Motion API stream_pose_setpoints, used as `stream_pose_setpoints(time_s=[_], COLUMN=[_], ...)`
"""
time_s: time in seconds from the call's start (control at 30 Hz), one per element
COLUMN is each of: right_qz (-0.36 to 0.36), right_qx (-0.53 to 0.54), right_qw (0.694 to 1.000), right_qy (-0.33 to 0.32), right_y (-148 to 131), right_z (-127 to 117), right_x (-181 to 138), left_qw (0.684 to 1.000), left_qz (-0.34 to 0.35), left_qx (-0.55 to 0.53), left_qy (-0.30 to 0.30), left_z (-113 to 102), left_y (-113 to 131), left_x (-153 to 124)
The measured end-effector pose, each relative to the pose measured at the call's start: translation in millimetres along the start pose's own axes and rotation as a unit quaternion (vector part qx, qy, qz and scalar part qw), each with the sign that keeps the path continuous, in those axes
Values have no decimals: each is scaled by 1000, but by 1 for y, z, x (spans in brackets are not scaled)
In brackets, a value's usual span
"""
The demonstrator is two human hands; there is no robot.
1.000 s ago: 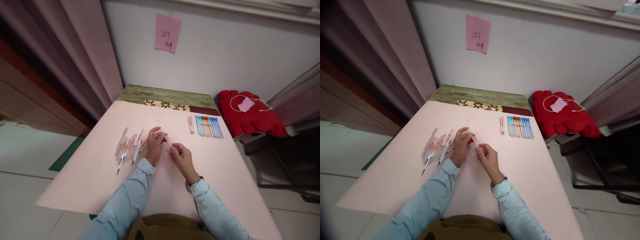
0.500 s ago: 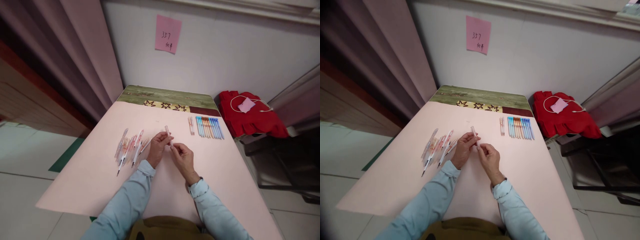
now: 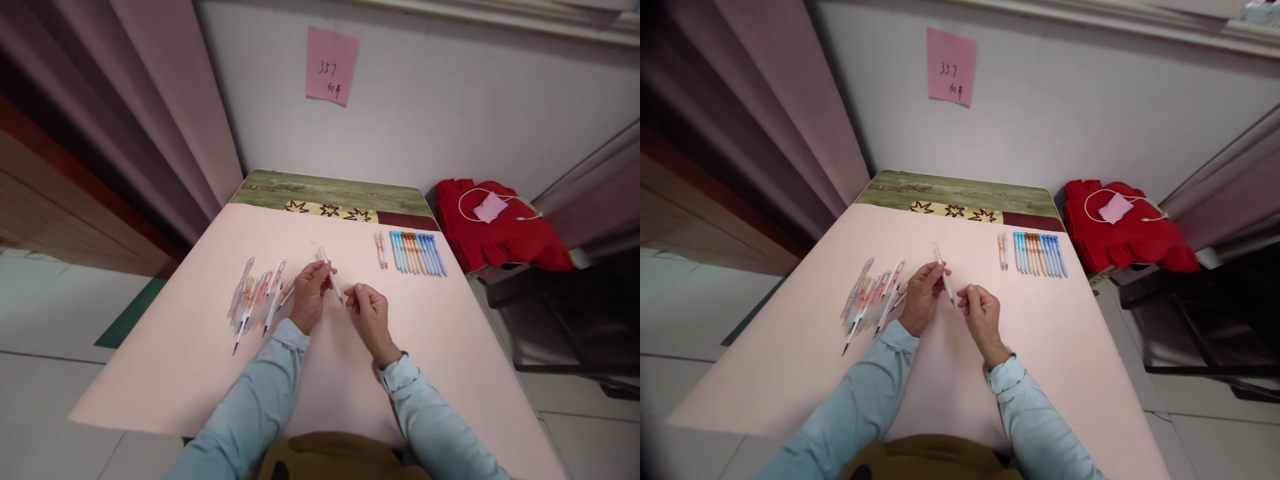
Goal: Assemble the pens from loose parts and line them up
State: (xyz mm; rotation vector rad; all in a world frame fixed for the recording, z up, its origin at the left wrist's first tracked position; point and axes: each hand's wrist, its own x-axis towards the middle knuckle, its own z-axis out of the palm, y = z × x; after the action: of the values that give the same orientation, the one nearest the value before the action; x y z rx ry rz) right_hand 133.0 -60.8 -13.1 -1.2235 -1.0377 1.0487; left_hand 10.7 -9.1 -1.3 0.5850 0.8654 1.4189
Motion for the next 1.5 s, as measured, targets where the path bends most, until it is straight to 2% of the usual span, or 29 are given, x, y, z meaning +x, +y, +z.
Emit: stream_pose_setpoints(time_s=[0.23, 0.47, 0.63, 0.77, 1.0, 1.1, 1.3, 1.5], right_qz=[22, 36, 86, 96, 62, 66, 63, 70], right_qx=[-30, 4, 25, 23, -3, -5, 72, 102], right_qw=[999, 996, 991, 990, 995, 993, 983, 979], right_qy=[-35, -77, -100, -102, -80, -95, -158, -165], right_y=[4, 3, 2, 9, 15, 10, -3, 3], right_z=[1, 0, 1, 0, 2, 1, -2, -1], right_x=[2, 3, 4, 5, 5, 3, 1, 1], left_qw=[1000, 999, 998, 998, 996, 997, 999, 999], left_qz=[3, 17, 18, 23, 22, 14, -18, -28], left_qx=[21, 40, 54, 62, 85, 68, -9, -23], left_qy=[0, 19, 26, 24, 7, 16, 37, 35], left_z=[-1, 1, 1, 1, -1, -2, -2, -1], left_y=[-5, -5, -4, -5, -6, -6, -7, -6], left_x=[3, 2, 2, 2, 3, 4, 7, 7])
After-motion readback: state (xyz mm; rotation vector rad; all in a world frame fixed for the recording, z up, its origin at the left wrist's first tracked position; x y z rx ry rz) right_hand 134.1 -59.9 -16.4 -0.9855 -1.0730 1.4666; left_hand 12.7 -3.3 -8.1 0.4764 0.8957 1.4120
